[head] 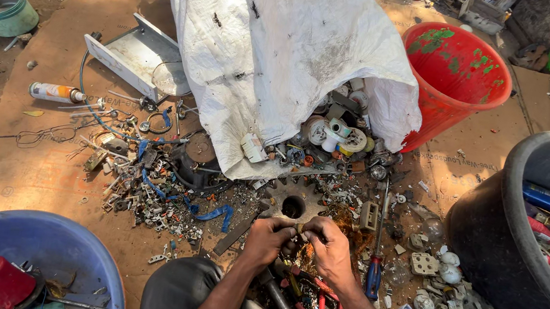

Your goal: The person sits on the ground and uses a hammer and pliers to break apart a small electronic component, extracting copper wire. The person repeatedly strikes the component and pulls out wire strands, placing the extracted wire into a pile.

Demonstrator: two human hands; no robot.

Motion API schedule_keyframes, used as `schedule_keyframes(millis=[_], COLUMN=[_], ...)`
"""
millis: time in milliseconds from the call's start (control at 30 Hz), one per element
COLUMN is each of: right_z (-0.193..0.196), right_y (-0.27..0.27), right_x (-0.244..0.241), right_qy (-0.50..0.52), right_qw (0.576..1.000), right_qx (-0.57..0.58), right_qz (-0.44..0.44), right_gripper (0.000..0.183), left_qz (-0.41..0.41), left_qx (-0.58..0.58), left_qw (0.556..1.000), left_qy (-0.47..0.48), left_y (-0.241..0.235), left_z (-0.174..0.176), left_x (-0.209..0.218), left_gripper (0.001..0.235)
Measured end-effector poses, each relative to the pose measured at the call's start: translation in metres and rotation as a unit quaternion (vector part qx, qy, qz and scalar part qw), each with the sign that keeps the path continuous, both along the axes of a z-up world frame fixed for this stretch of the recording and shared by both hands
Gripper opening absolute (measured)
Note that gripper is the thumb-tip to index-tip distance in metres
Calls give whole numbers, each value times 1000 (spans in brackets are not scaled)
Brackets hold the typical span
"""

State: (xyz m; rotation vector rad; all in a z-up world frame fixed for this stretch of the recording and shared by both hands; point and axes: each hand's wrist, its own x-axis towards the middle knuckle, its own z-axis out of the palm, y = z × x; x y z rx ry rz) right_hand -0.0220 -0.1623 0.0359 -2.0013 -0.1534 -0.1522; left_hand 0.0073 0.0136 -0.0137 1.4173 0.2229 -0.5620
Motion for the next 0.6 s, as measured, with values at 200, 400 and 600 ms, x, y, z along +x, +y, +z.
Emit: schedule_keyframes(millis=[200, 400, 600], right_z=[-44, -94, -50], right_y=[16, 35, 19], right_x=[-54, -86, -83], right_qy=[11, 439, 518], right_qw=[953, 862, 805], right_qx=[-297, -203, -217], right_qz=[-51, 153, 190], right_gripper=[31, 52, 47], left_qz=[113, 75, 146], left_qx=[274, 308, 249], left_qw=[949, 947, 954], left_qy=[-109, 48, -86], left_y=[5, 5, 15], left_z=[-10, -19, -40], left_x=[6, 10, 15], left_gripper=[23, 27, 28])
